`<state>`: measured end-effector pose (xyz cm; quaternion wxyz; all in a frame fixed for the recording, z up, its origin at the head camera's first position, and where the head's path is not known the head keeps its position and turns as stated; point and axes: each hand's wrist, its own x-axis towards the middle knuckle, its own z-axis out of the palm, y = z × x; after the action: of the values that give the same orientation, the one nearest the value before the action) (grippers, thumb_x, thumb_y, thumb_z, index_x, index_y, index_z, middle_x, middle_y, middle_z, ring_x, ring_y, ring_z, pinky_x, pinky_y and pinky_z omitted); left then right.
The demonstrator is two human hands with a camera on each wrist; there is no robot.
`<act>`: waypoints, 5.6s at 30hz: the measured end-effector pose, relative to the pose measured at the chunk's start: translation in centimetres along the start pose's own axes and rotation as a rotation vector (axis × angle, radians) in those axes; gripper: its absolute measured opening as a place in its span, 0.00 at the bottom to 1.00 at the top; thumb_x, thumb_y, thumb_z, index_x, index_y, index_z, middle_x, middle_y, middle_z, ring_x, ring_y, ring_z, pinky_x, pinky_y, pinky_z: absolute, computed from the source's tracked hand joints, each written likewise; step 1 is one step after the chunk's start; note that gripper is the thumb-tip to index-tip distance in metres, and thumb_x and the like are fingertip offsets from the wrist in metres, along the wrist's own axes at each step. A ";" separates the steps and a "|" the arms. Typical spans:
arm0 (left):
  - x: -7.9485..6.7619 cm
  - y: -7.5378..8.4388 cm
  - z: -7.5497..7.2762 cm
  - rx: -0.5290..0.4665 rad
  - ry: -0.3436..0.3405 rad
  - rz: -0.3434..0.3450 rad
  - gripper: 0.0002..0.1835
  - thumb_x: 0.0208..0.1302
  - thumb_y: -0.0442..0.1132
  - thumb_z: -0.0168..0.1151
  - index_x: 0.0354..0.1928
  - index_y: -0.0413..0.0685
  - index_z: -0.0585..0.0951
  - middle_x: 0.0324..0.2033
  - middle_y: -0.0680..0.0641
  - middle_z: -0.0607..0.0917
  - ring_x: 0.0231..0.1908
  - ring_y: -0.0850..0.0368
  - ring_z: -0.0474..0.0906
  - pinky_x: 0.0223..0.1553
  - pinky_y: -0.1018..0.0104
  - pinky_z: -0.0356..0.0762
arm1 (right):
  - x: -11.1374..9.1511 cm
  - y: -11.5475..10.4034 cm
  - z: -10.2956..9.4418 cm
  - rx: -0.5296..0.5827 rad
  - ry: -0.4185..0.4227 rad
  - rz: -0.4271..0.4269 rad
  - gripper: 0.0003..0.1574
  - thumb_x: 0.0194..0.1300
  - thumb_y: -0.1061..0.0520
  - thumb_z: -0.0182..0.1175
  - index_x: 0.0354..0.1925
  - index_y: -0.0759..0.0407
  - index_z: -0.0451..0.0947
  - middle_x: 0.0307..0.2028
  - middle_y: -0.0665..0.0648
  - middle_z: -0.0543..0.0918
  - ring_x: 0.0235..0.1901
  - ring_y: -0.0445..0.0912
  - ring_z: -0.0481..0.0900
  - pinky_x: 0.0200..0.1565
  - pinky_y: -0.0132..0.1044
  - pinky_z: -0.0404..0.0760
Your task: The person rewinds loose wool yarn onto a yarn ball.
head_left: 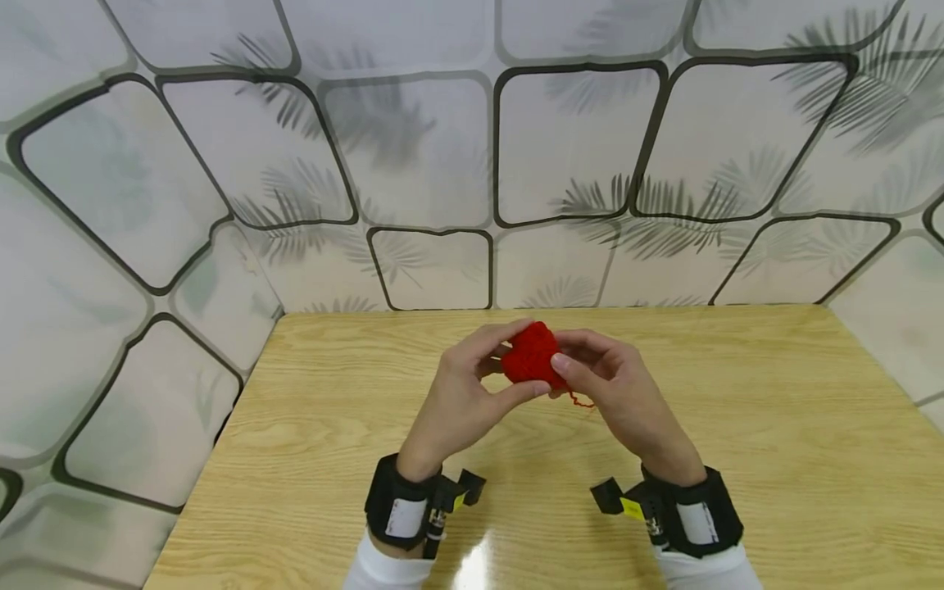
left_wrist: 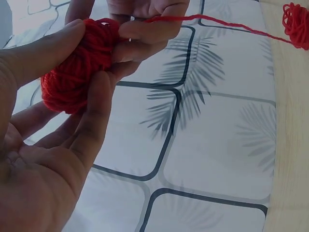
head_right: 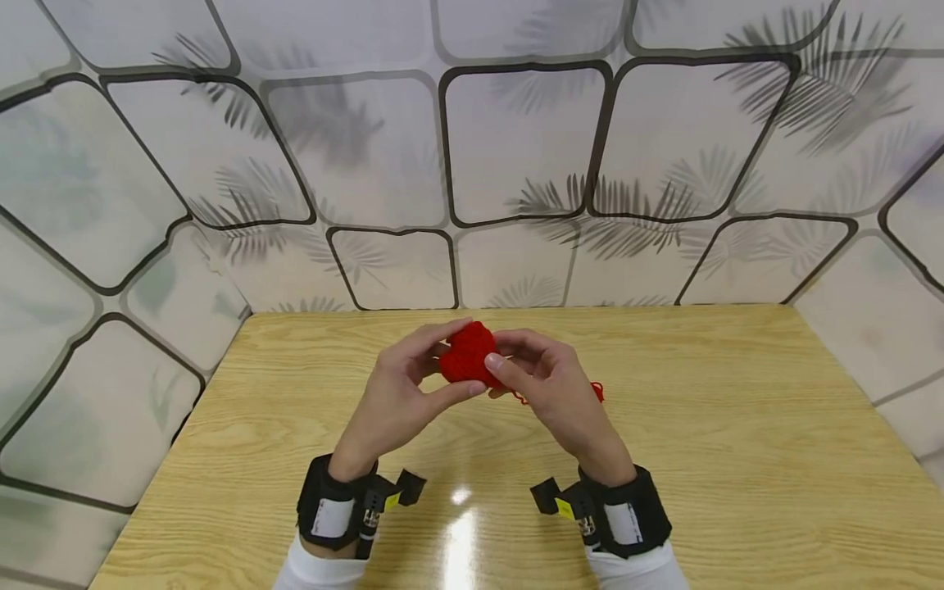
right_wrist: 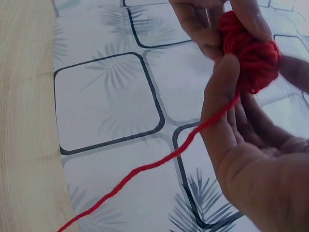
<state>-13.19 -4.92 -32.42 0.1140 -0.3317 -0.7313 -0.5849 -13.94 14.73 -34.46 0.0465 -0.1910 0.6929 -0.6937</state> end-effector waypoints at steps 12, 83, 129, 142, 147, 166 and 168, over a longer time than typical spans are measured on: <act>0.1 -0.3 -0.9 -0.370 -0.034 -0.256 0.23 0.62 0.37 0.57 0.60 0.46 0.69 0.49 0.41 0.76 0.44 0.47 0.79 0.40 0.53 0.77 | -0.3 -0.4 -0.6 -0.100 -0.041 -0.041 0.21 0.65 0.58 0.55 0.56 0.59 0.71 0.48 0.62 0.77 0.40 0.54 0.74 0.38 0.40 0.77; -0.1 -1.5 -2.0 -0.782 0.101 -0.494 0.26 0.58 0.39 0.61 0.59 0.42 0.67 0.54 0.35 0.74 0.52 0.42 0.74 0.53 0.51 0.68 | -0.7 -0.8 -0.8 -0.263 -0.221 -0.159 0.09 0.65 0.62 0.52 0.42 0.56 0.77 0.30 0.53 0.79 0.27 0.46 0.74 0.26 0.39 0.73; 0.3 -2.3 -0.1 -0.437 0.282 -0.440 0.24 0.54 0.42 0.66 0.49 0.40 0.70 0.46 0.40 0.77 0.41 0.45 0.79 0.35 0.52 0.78 | 0.0 0.3 -0.6 -0.454 -0.102 -0.063 0.07 0.63 0.49 0.56 0.37 0.48 0.77 0.25 0.51 0.74 0.19 0.44 0.67 0.19 0.37 0.66; -0.1 -3.6 0.7 0.219 0.182 -0.320 0.22 0.58 0.51 0.62 0.51 0.48 0.78 0.40 0.52 0.81 0.37 0.58 0.76 0.31 0.71 0.76 | -0.9 -1.3 0.0 -0.689 -0.215 -0.078 0.08 0.63 0.42 0.54 0.36 0.41 0.77 0.22 0.46 0.74 0.21 0.41 0.69 0.23 0.34 0.70; -0.2 -3.7 -0.2 0.145 -0.059 -0.379 0.21 0.60 0.50 0.59 0.52 0.49 0.78 0.38 0.54 0.81 0.36 0.60 0.77 0.33 0.68 0.76 | -1.1 -1.6 -0.6 -0.677 -0.117 -0.134 0.07 0.63 0.45 0.55 0.36 0.42 0.78 0.23 0.44 0.73 0.20 0.40 0.69 0.22 0.34 0.70; -0.6 -3.9 -1.0 -0.207 -0.504 -0.472 0.14 0.56 0.50 0.64 0.42 0.53 0.81 0.32 0.49 0.83 0.32 0.53 0.77 0.36 0.59 0.75 | -0.2 0.5 -1.3 -0.536 -0.029 -0.126 0.06 0.58 0.48 0.62 0.32 0.46 0.77 0.25 0.47 0.76 0.21 0.43 0.71 0.22 0.36 0.72; -0.5 -4.0 -0.6 -0.230 -0.514 -0.472 0.14 0.57 0.50 0.63 0.41 0.53 0.81 0.32 0.49 0.83 0.30 0.53 0.76 0.35 0.58 0.75 | 0.0 0.7 -0.9 -0.522 -0.040 -0.127 0.07 0.58 0.47 0.61 0.33 0.47 0.77 0.25 0.48 0.77 0.21 0.43 0.71 0.22 0.36 0.72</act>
<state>-15.41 -6.02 -35.65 -0.2495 -0.3007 -0.7219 -0.5712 -14.37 15.59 -35.13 -0.0342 -0.2533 0.8339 -0.4892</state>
